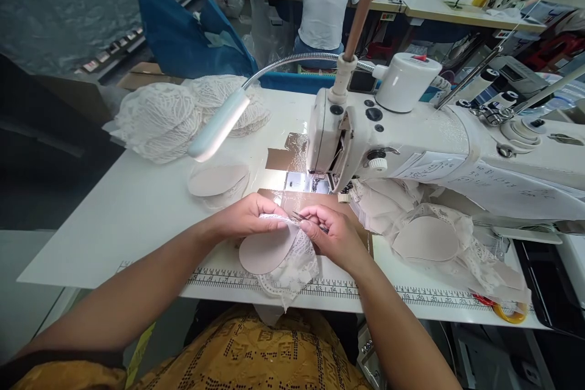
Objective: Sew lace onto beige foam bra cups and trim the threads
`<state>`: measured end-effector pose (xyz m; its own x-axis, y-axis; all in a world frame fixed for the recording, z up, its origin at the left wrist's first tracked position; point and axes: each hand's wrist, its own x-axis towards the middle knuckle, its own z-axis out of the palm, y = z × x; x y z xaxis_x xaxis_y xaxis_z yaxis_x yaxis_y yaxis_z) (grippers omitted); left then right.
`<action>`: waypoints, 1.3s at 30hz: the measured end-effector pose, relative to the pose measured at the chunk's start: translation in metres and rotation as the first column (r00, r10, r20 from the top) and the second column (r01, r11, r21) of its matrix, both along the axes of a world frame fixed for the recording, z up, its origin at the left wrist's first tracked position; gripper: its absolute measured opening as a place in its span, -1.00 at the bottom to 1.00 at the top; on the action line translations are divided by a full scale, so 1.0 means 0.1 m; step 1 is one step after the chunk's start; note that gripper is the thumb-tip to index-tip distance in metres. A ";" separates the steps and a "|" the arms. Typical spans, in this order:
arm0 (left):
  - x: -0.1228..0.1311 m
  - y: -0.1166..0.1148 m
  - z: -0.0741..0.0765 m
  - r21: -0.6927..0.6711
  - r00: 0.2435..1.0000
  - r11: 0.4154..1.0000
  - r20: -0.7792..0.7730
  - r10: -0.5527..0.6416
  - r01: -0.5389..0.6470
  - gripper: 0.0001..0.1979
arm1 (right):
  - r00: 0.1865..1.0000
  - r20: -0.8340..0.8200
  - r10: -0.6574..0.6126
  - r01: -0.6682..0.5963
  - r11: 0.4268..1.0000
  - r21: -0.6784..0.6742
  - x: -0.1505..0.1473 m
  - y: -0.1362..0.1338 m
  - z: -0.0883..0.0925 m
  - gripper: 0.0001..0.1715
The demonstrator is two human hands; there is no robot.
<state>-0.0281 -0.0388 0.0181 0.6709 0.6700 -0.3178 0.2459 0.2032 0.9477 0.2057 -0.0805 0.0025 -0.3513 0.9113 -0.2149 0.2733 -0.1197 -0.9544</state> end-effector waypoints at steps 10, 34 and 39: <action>0.01 0.00 -0.06 0.035 0.999 0.998 -0.032 -0.044 0.045 -0.66 | 0.990 0.120 0.067 -0.075 0.995 0.060 -0.10 0.02 0.11 -0.76; 0.08 -0.04 -0.03 0.080 0.994 0.993 -0.066 -0.084 0.089 -0.72 | 0.986 0.160 0.048 -0.078 0.979 0.190 -0.21 0.02 0.11 -0.81; 0.05 -0.02 0.01 0.142 0.990 0.980 -0.038 -0.133 0.138 -0.79 | 0.987 0.146 0.062 -0.073 0.995 0.071 -0.24 0.01 0.08 -0.57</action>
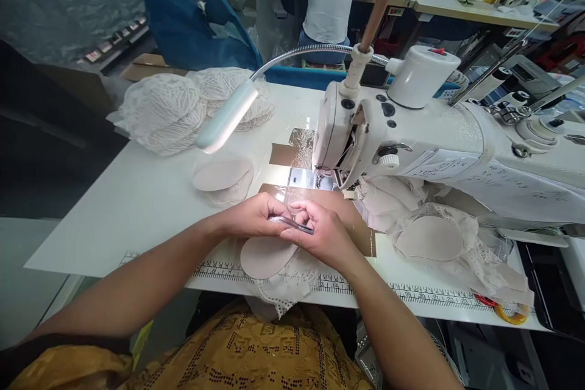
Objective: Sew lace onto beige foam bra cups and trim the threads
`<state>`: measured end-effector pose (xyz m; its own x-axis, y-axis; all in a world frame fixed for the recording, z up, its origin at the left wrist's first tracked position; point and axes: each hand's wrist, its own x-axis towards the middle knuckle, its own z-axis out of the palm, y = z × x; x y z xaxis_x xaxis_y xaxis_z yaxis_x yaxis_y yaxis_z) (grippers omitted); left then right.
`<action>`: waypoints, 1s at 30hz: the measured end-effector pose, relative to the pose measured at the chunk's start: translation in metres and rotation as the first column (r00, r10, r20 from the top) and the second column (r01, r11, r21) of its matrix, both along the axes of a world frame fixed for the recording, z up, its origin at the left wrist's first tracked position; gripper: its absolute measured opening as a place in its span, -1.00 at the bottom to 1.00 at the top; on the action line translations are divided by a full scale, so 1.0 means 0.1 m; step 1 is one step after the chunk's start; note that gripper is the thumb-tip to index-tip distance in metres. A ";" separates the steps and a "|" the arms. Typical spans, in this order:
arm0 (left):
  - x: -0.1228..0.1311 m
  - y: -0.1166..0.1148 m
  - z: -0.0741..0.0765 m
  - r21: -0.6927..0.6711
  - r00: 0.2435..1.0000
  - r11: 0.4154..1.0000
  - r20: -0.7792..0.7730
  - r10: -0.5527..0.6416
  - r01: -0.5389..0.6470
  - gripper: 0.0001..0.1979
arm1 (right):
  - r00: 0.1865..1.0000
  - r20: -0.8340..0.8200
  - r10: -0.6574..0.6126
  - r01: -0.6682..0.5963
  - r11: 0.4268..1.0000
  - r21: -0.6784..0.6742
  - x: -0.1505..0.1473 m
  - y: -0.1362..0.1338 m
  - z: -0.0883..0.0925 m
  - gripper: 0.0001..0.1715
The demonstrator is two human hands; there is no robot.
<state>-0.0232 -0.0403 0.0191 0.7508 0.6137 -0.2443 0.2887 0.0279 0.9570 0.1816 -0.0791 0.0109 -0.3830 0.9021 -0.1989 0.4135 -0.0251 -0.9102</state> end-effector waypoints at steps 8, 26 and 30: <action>-0.36 0.11 0.11 0.027 0.993 1.000 -0.118 -0.006 0.009 -0.73 | 0.991 0.131 -0.040 0.034 0.998 0.049 0.12 0.02 -0.04 -0.78; -0.37 -0.42 0.10 -0.246 0.964 0.939 0.057 0.261 -0.239 -0.66 | 0.999 -0.042 -0.032 0.036 0.994 0.106 0.19 -0.07 -0.04 -0.74; -0.16 -0.34 0.01 -0.311 0.920 0.892 0.109 0.377 -0.329 -0.67 | 0.996 0.005 0.093 -0.093 0.993 0.072 0.16 -0.09 0.01 -0.72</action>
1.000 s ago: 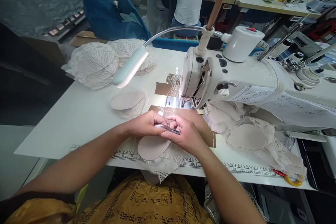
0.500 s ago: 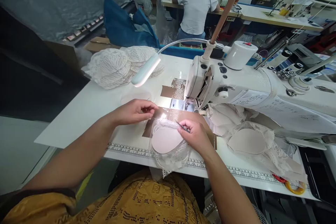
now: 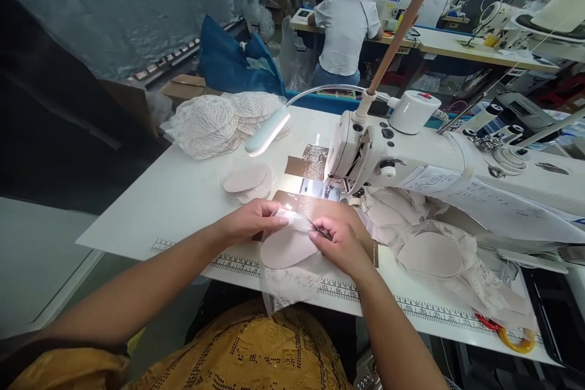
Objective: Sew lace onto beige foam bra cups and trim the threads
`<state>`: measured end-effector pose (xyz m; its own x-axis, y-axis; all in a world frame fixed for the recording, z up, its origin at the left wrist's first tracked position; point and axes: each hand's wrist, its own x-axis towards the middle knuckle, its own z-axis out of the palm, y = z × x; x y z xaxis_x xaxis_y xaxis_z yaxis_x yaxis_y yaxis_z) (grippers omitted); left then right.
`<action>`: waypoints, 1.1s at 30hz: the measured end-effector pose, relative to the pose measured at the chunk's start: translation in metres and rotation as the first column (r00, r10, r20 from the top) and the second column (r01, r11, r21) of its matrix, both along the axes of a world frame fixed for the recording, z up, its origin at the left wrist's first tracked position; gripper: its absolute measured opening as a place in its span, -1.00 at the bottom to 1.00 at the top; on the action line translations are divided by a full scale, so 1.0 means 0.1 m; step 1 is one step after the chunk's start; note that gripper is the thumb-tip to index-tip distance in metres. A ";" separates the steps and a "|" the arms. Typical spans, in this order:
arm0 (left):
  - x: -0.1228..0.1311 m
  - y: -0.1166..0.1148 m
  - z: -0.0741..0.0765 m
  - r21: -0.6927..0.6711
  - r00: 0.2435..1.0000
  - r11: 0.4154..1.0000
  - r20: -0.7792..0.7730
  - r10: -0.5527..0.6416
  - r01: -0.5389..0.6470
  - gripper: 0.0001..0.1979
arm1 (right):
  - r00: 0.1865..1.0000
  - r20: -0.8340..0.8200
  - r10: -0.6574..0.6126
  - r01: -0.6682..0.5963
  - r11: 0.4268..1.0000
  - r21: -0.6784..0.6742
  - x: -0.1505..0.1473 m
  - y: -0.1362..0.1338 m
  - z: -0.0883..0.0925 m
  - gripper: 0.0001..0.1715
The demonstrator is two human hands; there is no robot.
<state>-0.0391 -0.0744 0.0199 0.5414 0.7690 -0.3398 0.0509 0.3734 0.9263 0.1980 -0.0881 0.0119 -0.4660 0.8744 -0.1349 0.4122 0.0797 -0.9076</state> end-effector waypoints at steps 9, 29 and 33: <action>0.14 0.08 0.08 0.092 0.999 0.996 -0.046 0.021 -0.017 -0.70 | 0.976 -0.134 -0.171 0.170 0.985 -0.017 0.04 0.01 -0.06 -0.57; 0.25 0.07 -0.06 0.163 0.995 0.987 -0.100 0.010 0.006 -0.66 | 0.991 -0.068 -0.115 0.119 0.991 0.058 -0.10 0.02 0.00 -0.79; 0.26 0.06 -0.05 0.182 0.993 0.983 -0.115 0.011 0.010 -0.68 | 0.981 -0.137 -0.139 0.143 0.990 0.019 -0.11 0.02 -0.03 -0.78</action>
<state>-0.0129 -0.0689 0.0147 0.5061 0.8241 -0.2545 0.1610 0.1996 0.9666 0.1874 -0.0861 0.0085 -0.3500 0.9352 -0.0528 0.2950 0.0566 -0.9538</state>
